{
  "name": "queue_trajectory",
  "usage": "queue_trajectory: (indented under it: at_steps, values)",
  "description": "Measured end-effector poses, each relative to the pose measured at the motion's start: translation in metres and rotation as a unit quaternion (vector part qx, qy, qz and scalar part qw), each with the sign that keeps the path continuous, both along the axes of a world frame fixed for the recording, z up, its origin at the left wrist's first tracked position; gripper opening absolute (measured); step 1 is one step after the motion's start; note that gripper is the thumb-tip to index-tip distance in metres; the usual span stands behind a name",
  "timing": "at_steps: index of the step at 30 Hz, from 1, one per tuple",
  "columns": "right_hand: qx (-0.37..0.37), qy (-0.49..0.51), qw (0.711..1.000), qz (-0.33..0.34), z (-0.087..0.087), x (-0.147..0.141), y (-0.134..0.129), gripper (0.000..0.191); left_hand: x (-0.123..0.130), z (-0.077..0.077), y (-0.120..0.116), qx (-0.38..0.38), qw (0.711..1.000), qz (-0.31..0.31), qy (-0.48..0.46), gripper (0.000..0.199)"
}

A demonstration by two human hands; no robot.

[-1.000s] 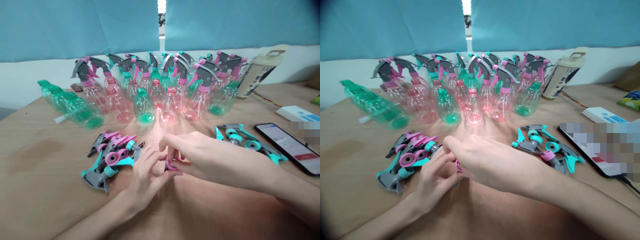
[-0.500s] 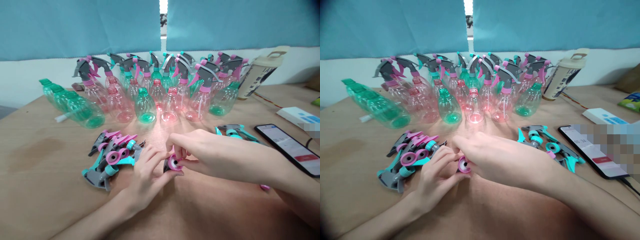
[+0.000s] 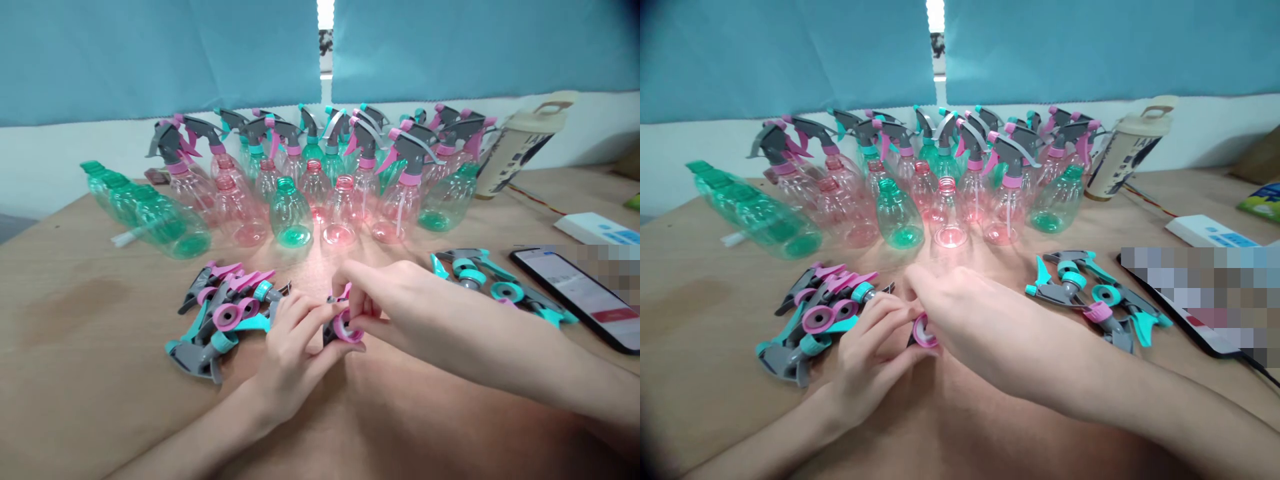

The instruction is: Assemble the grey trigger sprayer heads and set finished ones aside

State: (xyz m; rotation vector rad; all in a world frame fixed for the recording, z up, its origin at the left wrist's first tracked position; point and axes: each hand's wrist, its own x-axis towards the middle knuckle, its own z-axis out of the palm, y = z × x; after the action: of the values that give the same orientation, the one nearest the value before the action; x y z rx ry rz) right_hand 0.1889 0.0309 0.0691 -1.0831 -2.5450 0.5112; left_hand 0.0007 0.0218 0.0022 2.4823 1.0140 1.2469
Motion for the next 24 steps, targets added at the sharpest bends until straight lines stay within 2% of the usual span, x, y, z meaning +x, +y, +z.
queue_trajectory:
  at_steps: [5, 8, 14, 19, 24]
  values:
    - [-0.001, 0.034, 0.999, -0.017, 0.002, -0.002, 0.000, 0.013, -0.001, 0.005, 0.000, -0.018, 1.000, 0.006, 0.003, 0.019]
    - [-0.011, 0.045, 0.999, -0.003, 0.002, -0.004, -0.004, 0.015, 0.000, 0.002, 0.000, -0.003, 1.000, 0.004, -0.002, 0.011]
    - [-0.030, 0.016, 0.999, 0.030, 0.004, 0.000, 0.002, 0.009, 0.002, 0.002, -0.001, -0.002, 1.000, -0.009, 0.001, 0.008]
    - [0.016, 0.001, 1.000, 0.010, 0.009, 0.005, 0.000, 0.009, 0.000, 0.009, -0.002, -0.015, 1.000, -0.001, -0.001, 0.008]
    - [0.055, 0.009, 0.998, 0.013, 0.005, 0.001, -0.012, 0.012, 0.000, 0.006, -0.003, -0.010, 1.000, 0.001, -0.003, 0.011]
